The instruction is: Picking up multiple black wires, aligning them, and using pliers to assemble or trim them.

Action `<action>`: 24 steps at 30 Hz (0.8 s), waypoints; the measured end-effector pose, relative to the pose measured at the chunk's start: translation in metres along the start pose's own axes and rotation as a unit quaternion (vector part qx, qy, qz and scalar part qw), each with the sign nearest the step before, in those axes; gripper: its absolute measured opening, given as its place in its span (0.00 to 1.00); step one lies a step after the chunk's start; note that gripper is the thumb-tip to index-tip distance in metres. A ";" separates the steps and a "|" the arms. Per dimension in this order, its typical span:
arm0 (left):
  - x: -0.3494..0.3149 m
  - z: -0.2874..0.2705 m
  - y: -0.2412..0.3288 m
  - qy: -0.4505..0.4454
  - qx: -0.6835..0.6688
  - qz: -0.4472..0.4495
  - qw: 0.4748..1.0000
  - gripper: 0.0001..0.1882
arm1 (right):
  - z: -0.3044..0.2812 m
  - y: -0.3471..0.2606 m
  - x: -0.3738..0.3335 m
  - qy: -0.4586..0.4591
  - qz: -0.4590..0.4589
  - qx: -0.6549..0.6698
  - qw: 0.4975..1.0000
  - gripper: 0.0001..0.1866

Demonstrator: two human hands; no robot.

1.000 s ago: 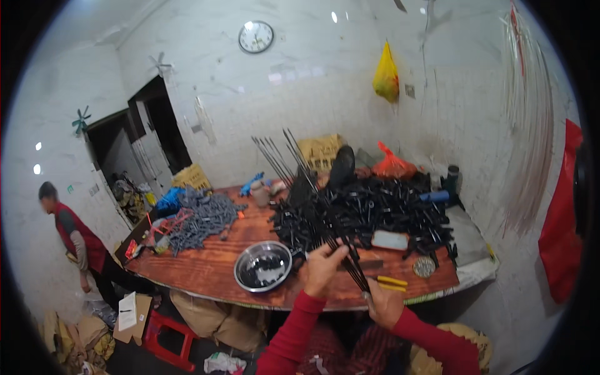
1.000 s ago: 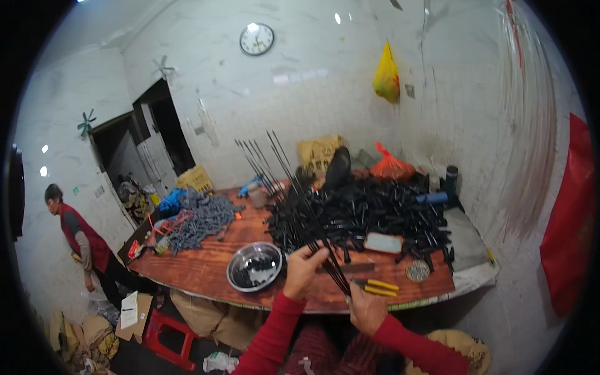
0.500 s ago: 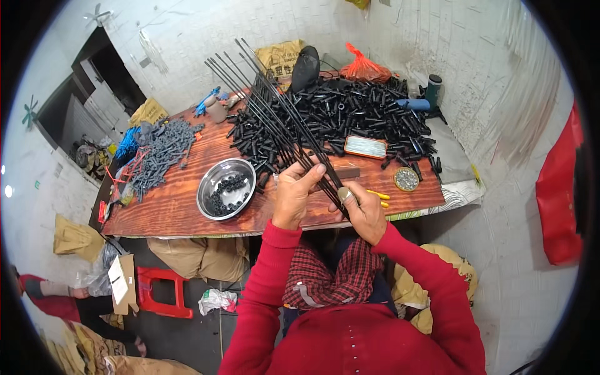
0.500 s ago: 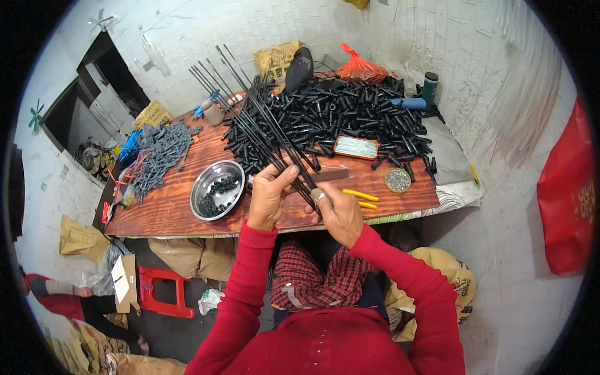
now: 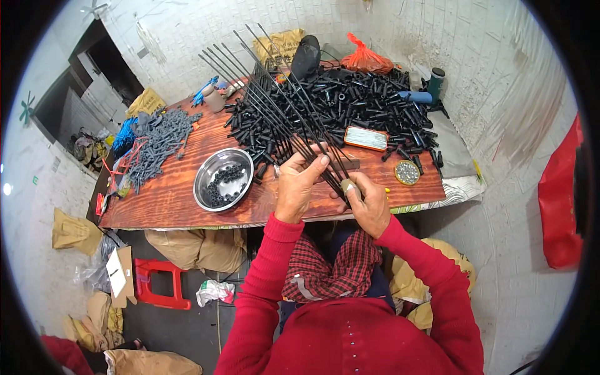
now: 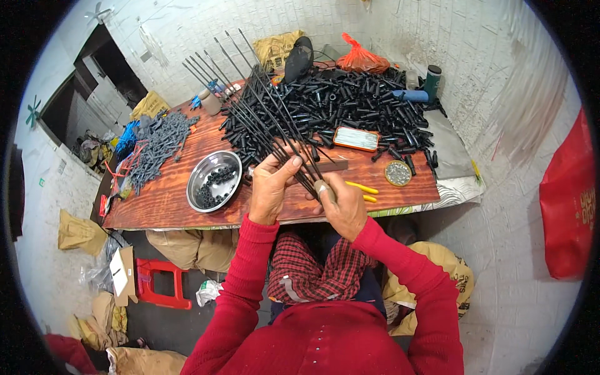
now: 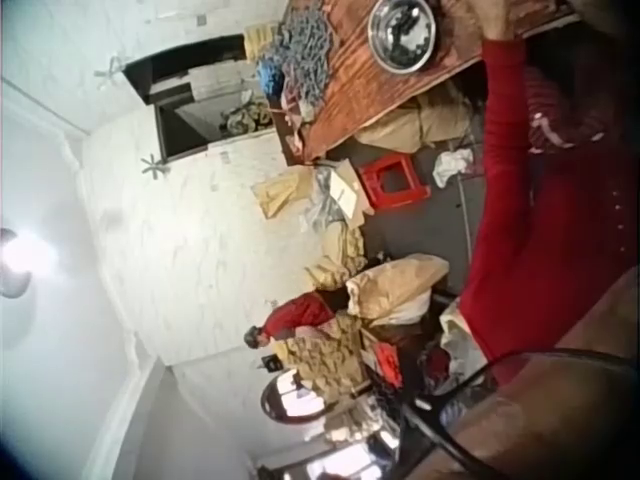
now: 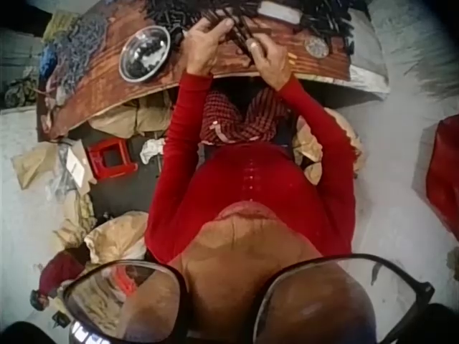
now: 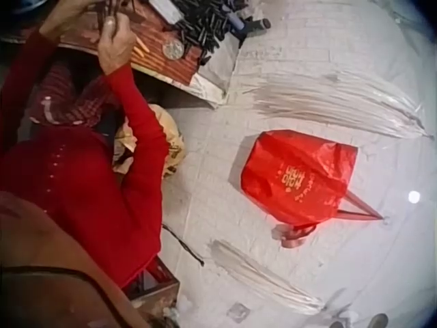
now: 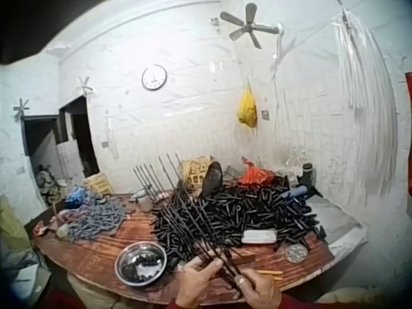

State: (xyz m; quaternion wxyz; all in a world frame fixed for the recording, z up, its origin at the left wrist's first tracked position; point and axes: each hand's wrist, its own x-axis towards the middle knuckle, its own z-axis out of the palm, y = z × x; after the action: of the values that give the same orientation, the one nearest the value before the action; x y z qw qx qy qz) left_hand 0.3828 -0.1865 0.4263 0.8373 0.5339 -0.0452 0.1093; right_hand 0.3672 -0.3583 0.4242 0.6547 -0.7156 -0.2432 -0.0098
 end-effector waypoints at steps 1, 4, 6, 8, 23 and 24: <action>0.000 0.001 0.000 -0.001 0.000 -0.001 1.000 0.14 | 0.000 0.003 0.000 0.001 0.001 0.000 1.000 0.11; -0.001 0.003 0.000 0.001 -0.022 -0.007 1.000 0.16 | -0.002 0.009 0.000 0.002 -0.047 -0.048 0.998 0.10; -0.001 0.001 0.000 0.005 -0.010 -0.010 1.000 0.15 | -0.003 0.010 0.000 0.002 -0.054 -0.072 0.996 0.10; -0.001 -0.001 -0.001 0.002 -0.004 -0.010 1.000 0.14 | -0.002 0.007 -0.002 0.003 -0.039 -0.059 0.997 0.10; -0.003 -0.006 -0.008 -0.011 -0.039 -0.017 0.999 0.10 | -0.002 0.011 0.000 0.010 -0.042 -0.049 0.998 0.07; -0.003 -0.006 -0.008 -0.016 -0.046 -0.018 0.999 0.10 | -0.002 0.010 0.000 0.013 -0.035 -0.036 0.999 0.07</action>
State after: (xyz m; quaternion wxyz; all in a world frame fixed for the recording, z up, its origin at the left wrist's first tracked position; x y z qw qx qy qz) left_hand 0.3819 -0.1847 0.4163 0.8617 0.4976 -0.0540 0.0835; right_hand 0.3716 -0.3601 0.4148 0.6311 -0.7295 -0.2589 -0.0505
